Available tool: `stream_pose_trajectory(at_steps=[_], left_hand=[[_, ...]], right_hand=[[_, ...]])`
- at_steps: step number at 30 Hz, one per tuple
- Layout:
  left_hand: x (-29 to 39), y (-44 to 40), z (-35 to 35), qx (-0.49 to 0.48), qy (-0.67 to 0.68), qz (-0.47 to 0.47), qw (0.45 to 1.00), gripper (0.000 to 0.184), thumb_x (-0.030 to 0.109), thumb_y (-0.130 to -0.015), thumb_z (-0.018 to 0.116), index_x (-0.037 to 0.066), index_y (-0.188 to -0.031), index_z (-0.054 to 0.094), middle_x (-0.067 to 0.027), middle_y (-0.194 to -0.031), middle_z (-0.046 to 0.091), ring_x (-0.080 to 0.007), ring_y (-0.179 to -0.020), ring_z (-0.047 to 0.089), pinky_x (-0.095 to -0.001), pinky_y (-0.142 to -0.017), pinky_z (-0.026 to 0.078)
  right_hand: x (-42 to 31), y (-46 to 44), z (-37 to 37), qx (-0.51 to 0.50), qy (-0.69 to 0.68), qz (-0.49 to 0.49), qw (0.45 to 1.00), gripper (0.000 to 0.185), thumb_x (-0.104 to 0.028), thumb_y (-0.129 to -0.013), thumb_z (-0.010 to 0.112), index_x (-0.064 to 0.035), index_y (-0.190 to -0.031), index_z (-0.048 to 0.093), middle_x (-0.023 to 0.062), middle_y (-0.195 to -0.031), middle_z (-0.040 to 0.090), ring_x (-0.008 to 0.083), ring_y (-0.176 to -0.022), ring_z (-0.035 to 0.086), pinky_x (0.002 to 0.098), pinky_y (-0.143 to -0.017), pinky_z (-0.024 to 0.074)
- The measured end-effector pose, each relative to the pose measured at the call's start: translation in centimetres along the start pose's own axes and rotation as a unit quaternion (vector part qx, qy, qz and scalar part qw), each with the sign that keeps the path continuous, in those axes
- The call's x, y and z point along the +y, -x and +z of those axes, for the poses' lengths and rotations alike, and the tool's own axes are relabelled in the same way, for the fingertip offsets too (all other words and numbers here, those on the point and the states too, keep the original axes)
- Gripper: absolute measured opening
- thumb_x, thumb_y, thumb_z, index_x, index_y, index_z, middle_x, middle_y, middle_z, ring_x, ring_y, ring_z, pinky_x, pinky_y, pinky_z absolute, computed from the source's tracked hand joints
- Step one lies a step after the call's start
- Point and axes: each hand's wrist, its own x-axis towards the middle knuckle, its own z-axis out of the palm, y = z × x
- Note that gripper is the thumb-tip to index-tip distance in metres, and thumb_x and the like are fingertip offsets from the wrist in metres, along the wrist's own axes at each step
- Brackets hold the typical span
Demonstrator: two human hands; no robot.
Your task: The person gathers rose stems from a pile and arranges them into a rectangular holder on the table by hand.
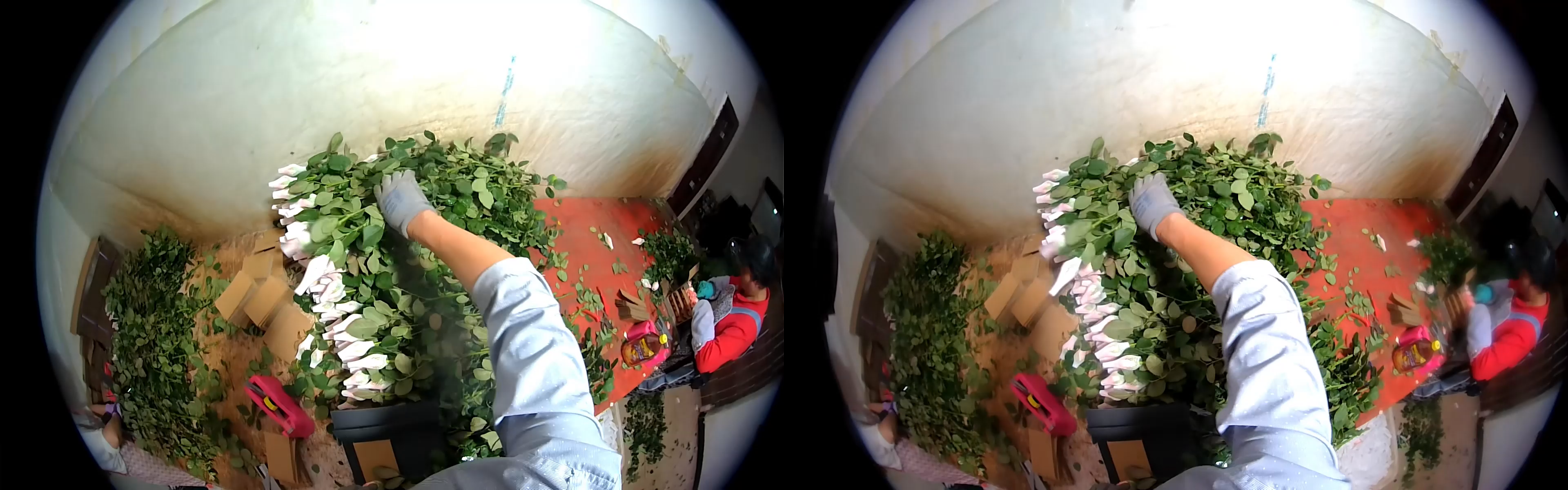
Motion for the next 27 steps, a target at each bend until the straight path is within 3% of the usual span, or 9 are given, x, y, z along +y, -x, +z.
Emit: stream_pose_trajectory(at_steps=[2,5,9,15,17,19,21,23,27], left_hand=[[0.0,-0.7,-0.4,-0.005,-0.002,-0.002,1.0,0.025,0.018,-0.084,0.071,0.007,-0.106,0.075,-0.0178,-0.123,0.066,-0.0343,-0.101,0.063,-0.051,-0.084,0.05],[0.1,-1.5,-0.6,-0.013,-0.008,-0.005,1.0,0.026,0.019,-0.084,0.071,0.007,-0.106,0.075,-0.0177,-0.124,0.066,-0.0342,-0.101,0.063,-0.0507,-0.084,0.05],[-0.2,-2.0,-1.0,-0.018,-0.012,-0.009,1.0,0.027,0.02,-0.084,0.07,0.007,-0.107,0.075,-0.0176,-0.125,0.065,-0.0341,-0.101,0.063,-0.0503,-0.084,0.05],[-0.4,-2.3,-1.5,-0.022,-0.014,-0.016,1.0,0.028,0.02,-0.084,0.069,0.007,-0.108,0.075,-0.0174,-0.127,0.064,-0.0338,-0.101,0.063,-0.0496,-0.084,0.05],[-0.4,-2.6,-1.5,-0.027,-0.012,-0.021,0.999,0.029,0.021,-0.084,0.069,0.007,-0.109,0.075,-0.0173,-0.127,0.064,-0.0338,-0.101,0.062,-0.0494,-0.084,0.049],[-0.4,-2.5,-1.5,-0.03,-0.011,-0.025,0.999,0.029,0.021,-0.084,0.069,0.007,-0.109,0.074,-0.0173,-0.128,0.064,-0.0337,-0.101,0.062,-0.0492,-0.084,0.049],[-0.4,-2.5,-1.8,-0.028,-0.006,-0.027,0.999,0.03,0.021,-0.084,0.068,0.007,-0.109,0.074,-0.0172,-0.128,0.064,-0.0336,-0.101,0.062,-0.049,-0.084,0.049],[-0.5,-2.7,-2.0,-0.032,-0.004,-0.032,0.999,0.03,0.022,-0.084,0.068,0.008,-0.11,0.074,-0.0171,-0.129,0.064,-0.0335,-0.101,0.062,-0.0488,-0.084,0.049],[0.1,-2.4,-1.7,-0.043,0.002,-0.04,0.998,0.031,0.022,-0.084,0.067,0.008,-0.111,0.074,-0.017,-0.13,0.063,-0.0334,-0.101,0.062,-0.0483,-0.084,0.049]], right_hand=[[-1.7,0.9,-1.1,-0.004,0.042,0.032,0.999,0.028,-0.022,-0.098,0.051,-0.0108,-0.114,0.07,0.0112,-0.107,0.066,0.0273,-0.099,0.061,0.048,-0.082,0.0432],[-5.2,4.5,-4.2,-0.035,0.086,-0.009,0.996,0.032,-0.022,-0.097,0.049,-0.0068,-0.112,0.073,0.0146,-0.098,0.065,0.0311,-0.089,0.06,0.0517,-0.079,0.043],[-10.5,9.3,-1.6,-0.092,0.108,-0.104,0.984,0.032,-0.023,-0.097,0.05,-0.0075,-0.107,0.076,0.0155,-0.097,0.065,0.0333,-0.087,0.06,0.0548,-0.079,0.0434],[-11.7,12.0,2.0,-0.121,-0.08,-0.196,0.97,0.032,-0.027,-0.095,0.06,-0.0117,-0.121,0.072,0.0127,-0.109,0.07,0.0326,-0.097,0.066,0.0524,-0.082,0.0458],[-8.2,11.4,-0.1,-0.091,-0.124,-0.222,0.963,0.036,-0.028,-0.092,0.063,-0.009,-0.123,0.068,0.0144,-0.115,0.071,0.0309,-0.101,0.069,0.0436,-0.086,0.0525],[-4.0,8.9,-3.9,-0.234,-0.304,-0.141,0.913,0.037,-0.026,-0.092,0.064,-0.0054,-0.122,0.066,0.0175,-0.119,0.069,0.0355,-0.105,0.068,0.0439,-0.091,0.0552],[-0.5,7.1,-2.1,-0.172,-0.398,-0.035,0.901,0.036,-0.024,-0.092,0.063,-0.0027,-0.121,0.064,0.0209,-0.122,0.066,0.0389,-0.111,0.066,0.044,-0.099,0.0535],[2.7,5.4,1.4,-0.078,-0.33,0.092,0.936,0.037,-0.022,-0.093,0.062,-0.003,-0.124,0.061,0.0226,-0.127,0.063,0.0382,-0.117,0.063,0.0439,-0.1,0.0529],[8.6,3.2,8.8,0.057,-0.379,0.342,0.858,0.037,-0.014,-0.093,0.057,-0.0039,-0.128,0.058,0.0241,-0.131,0.06,0.0396,-0.12,0.061,0.0444,-0.105,0.0488]])
